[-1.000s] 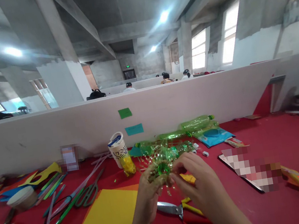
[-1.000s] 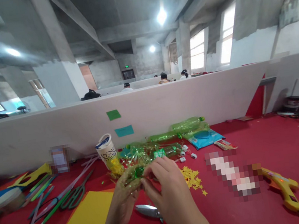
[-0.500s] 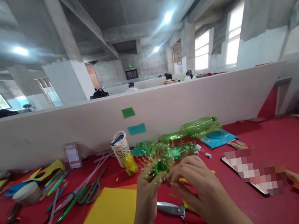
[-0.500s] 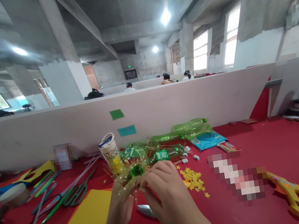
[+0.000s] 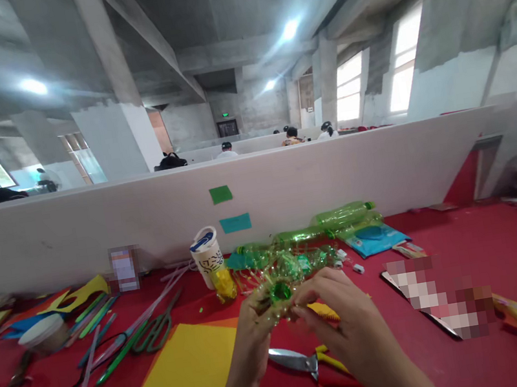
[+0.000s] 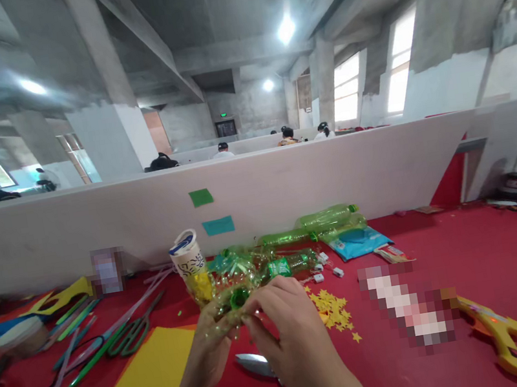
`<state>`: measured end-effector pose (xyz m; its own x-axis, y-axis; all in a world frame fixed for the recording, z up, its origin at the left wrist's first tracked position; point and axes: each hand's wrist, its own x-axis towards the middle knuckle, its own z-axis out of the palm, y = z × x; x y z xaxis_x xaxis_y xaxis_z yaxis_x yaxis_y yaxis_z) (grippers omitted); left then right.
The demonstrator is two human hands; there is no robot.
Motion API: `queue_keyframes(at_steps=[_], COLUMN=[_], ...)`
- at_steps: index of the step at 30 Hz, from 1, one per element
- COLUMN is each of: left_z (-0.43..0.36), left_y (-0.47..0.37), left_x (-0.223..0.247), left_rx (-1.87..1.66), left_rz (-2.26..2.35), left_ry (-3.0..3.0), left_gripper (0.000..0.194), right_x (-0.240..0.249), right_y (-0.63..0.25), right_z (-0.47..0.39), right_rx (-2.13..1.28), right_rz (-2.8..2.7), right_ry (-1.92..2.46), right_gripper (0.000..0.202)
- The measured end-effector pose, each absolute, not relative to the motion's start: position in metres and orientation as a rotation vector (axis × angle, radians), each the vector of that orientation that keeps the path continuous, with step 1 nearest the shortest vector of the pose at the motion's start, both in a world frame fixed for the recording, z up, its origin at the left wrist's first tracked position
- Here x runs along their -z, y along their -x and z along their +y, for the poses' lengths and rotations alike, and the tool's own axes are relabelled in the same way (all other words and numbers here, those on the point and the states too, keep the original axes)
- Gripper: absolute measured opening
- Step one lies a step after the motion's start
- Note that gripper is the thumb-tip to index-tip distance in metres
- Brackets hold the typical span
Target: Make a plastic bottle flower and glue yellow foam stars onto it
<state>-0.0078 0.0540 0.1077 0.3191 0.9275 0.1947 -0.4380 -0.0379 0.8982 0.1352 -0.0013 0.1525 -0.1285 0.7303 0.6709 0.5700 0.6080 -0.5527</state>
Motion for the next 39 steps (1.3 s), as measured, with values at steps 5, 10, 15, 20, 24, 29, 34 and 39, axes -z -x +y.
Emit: queue_keyframes(at_steps=[5,10,15,20,24,29,34,39], left_z=[0.049,0.049,0.054,0.056,0.058,0.060,0.060,0.062], left_y=[0.000,0.000,0.004,0.005,0.005,0.005,0.005,0.004], left_x=[-0.110,-0.108,-0.100,-0.101,-0.100,-0.097,-0.096,-0.091], left_rx=[-1.245,-1.272,-1.259,-1.241,-1.236,-1.243,-1.241,-1.241], left_rz=[0.587,0.566,0.520,0.535,0.524,0.526,0.536,0.573], left_ry=[-1.054,-1.062,-1.047,-1.066,-1.041,-1.030,-1.040,-1.072], left_gripper=[0.037,0.031,0.029,0.024,0.026,0.026,0.023,0.026], right_x=[-0.154,-0.156,-0.159,-0.158,-0.153,-0.151,-0.152,-0.152], right_y=[-0.134,-0.136,-0.142,-0.145,-0.143,-0.142,-0.141,-0.139], right_z=[-0.004,-0.006,-0.006,-0.002,0.002,0.002,0.001,0.002], right_rx=[-0.093,-0.120,-0.117,-0.149,-0.164,-0.191,-0.192,-0.169], right_rz=[-1.794,-1.807,-1.783,-1.768,-1.760,-1.736,-1.735,-1.725], right_ry=[1.045,1.040,1.037,1.068,1.101,1.127,1.159,1.206], right_gripper=[0.011,0.009,0.009,0.012,0.012,0.010,0.007,0.004])
